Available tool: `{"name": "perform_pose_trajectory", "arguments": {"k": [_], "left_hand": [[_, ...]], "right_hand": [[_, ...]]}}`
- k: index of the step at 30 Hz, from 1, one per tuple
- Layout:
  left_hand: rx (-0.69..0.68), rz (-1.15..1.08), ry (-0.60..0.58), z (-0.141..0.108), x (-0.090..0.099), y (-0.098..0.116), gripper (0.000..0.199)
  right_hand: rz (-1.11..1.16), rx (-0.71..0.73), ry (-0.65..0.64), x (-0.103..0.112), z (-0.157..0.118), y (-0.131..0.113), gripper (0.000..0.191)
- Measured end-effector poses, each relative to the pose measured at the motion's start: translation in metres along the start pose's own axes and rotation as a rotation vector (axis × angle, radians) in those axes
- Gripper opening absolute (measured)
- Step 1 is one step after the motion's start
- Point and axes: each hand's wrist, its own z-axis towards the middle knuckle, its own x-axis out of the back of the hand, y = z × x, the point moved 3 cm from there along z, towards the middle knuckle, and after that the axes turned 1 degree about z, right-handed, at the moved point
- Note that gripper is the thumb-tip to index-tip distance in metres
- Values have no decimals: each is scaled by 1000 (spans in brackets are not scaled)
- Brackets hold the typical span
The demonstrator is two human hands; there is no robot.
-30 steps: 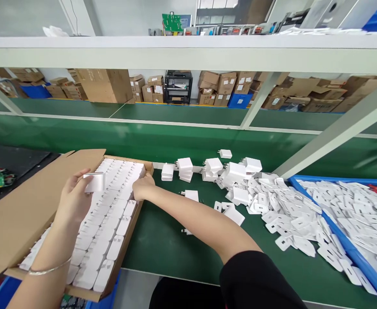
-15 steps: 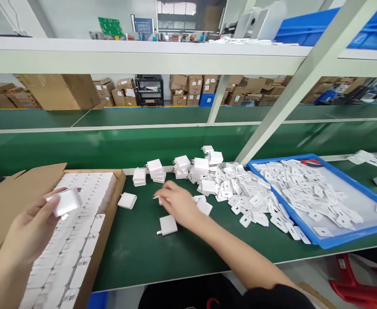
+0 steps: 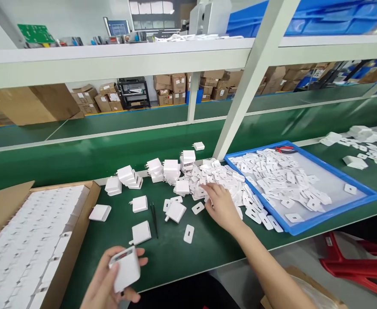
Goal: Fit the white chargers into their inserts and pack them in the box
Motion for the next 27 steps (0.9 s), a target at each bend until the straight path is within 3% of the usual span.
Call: {"name": "perform_pose_trajectory", "arguments": {"k": [4,7,10,14,19,23,27], "left_hand": [[20,-58,-141,16,-28,-27,44],[-54,-64,-218,27,-42,-31,41],[-174,-44,-244,37,-49,-29,43],[-326,60,-243,46,-52,-29,49],[-498,177,-231,49,-54,-37,52],[-626,218,-240,45,-54,-35,45],[-673,269,-259,39,-53,-31,28]], "right_hand": [[-51,27,-57,-1,28,17,48],[-4,65,-70,1,40,23,37],[73,8,28,13,32,17,39],[692,-164,201,33,-2,-24,26],[1290,-254,36,26,-40,-112,17],[1415,-287,11,9,-49,-152,10],[1317,-230,79,0,-50,-162,6]]}}
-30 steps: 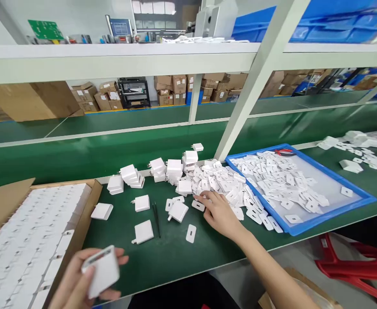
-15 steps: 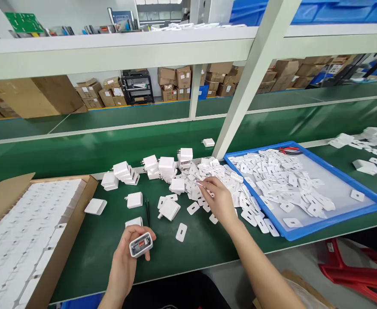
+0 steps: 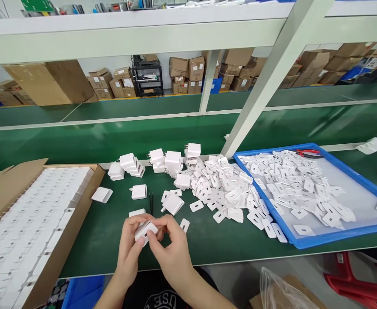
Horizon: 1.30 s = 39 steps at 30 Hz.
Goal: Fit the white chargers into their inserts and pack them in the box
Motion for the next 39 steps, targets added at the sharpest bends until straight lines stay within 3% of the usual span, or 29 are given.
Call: {"name": "perform_pose_trajectory", "arguments": {"k": [3,5,8,10,12,16,18,21,27,35,39], "left_hand": [[-38,42,9,-2,2,2,20],[-58,26,12,-2,3,2,21],[-56,-26,-48,0,0,3,25],[-64,-36,-93,0,-4,4,24],[-85,-4,-61,1,-7,4,25],[-83,333,130,-3,-2,1,37],[-23,462,82,-5,0,-1,38],[39,418,-49,-6,2,-5,39],[-1,421,-65,-9,3,-8,37],[98,436,-100,-13,4,-8,45],[26,482,-87,-11,6,-6,42]], "right_hand": [[-92,36,1,2,3,3,7],[-69,-28,-55,4,8,7,17],[109,-187,-280,4,16,14,37],[213,-237,-435,3,17,16,36],[267,-239,-491,1,15,18,35],[291,-189,-367,-1,9,24,37],[258,-149,-311,0,7,25,36],[150,-124,-307,3,7,26,33],[81,-136,-326,8,7,29,33],[153,-138,-273,4,3,37,34],[172,-150,-329,5,2,35,44]]}}
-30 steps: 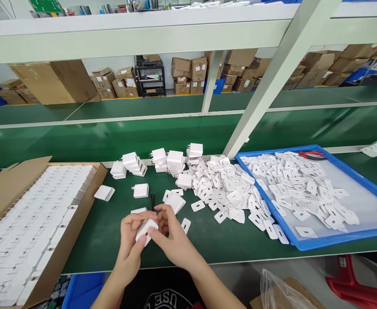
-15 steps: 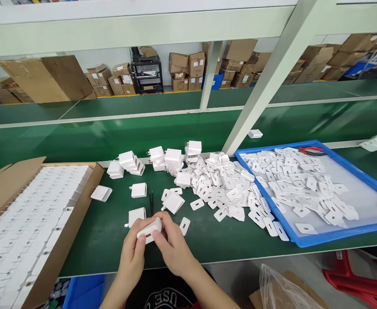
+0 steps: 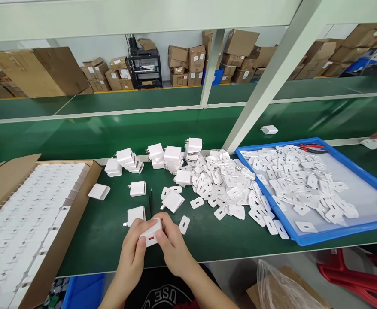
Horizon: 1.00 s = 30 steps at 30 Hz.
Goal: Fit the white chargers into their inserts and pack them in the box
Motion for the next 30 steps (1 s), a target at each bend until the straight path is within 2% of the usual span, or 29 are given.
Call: {"name": "perform_pose_trajectory", "arguments": {"k": [4,10,16,20,23,27,30], "left_hand": [[-92,-29,32,-1,4,-5,44],[-59,-80,-22,-5,11,-5,74],[-176,76,-34,-5,14,1,57],[-286,181,11,-6,17,1,45],[-324,171,39,-6,20,-1,43],[-327,109,31,-7,23,-6,44],[-220,61,21,-10,23,-11,44]], "right_hand": [[21,-52,-82,-4,-1,-1,46],[181,-87,-130,-8,-2,3,49],[252,-84,-166,-9,-2,2,53],[226,-67,-145,-10,-3,7,50],[196,-53,-113,-13,-3,12,48],[186,-21,-85,-15,-4,12,51],[9,86,8,-8,-3,9,51]]}}
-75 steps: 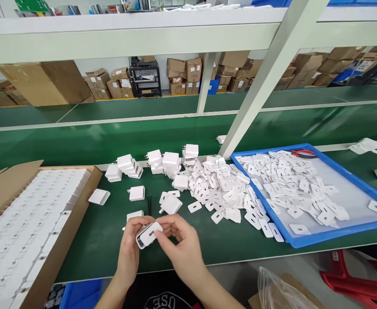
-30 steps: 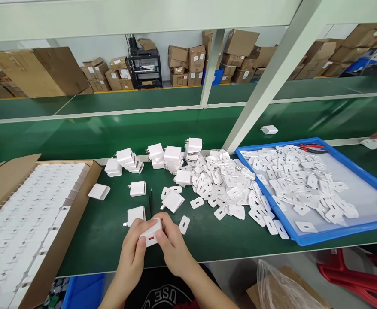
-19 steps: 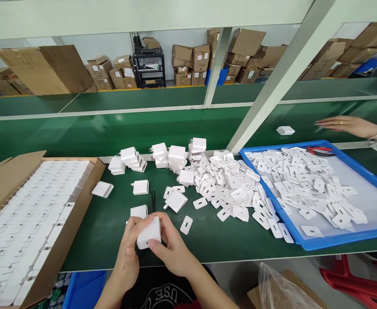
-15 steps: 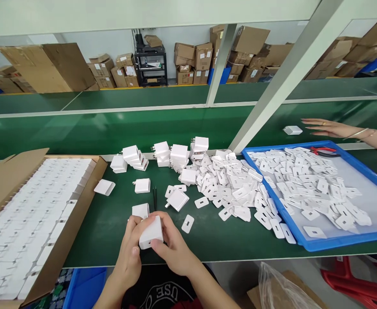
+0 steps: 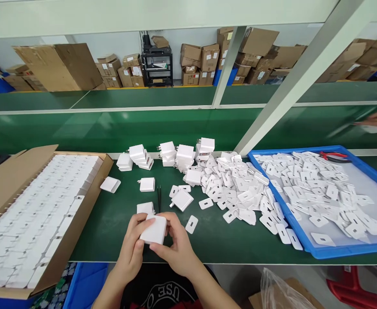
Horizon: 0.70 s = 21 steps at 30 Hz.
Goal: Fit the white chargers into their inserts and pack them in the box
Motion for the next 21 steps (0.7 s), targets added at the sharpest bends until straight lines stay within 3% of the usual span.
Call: {"name": "perform_pose_trajectory", "arguments": {"k": [4,8,11,15,17,21], "left_hand": [[228,-98,60,-7,0,2,52],[314,-49,-31,-3,-4,16,64],[343,-14,-13,5,0,23,57],[399,-258,-9,10,15,23,44],[424,-326,-18,10,21,23,46],[408,-247,8,11,26,27,59]], "right_hand": [[-364,282,82,6,3,-6,59],[-547,499,71,1,6,-8,71],[-539,519,-12,-5,8,-11,73],[-504,414,-147,-5,13,-16,60],[-550,434,-153,-4,16,-19,60],[-654,529,-152,-10,22,-19,66]]}}
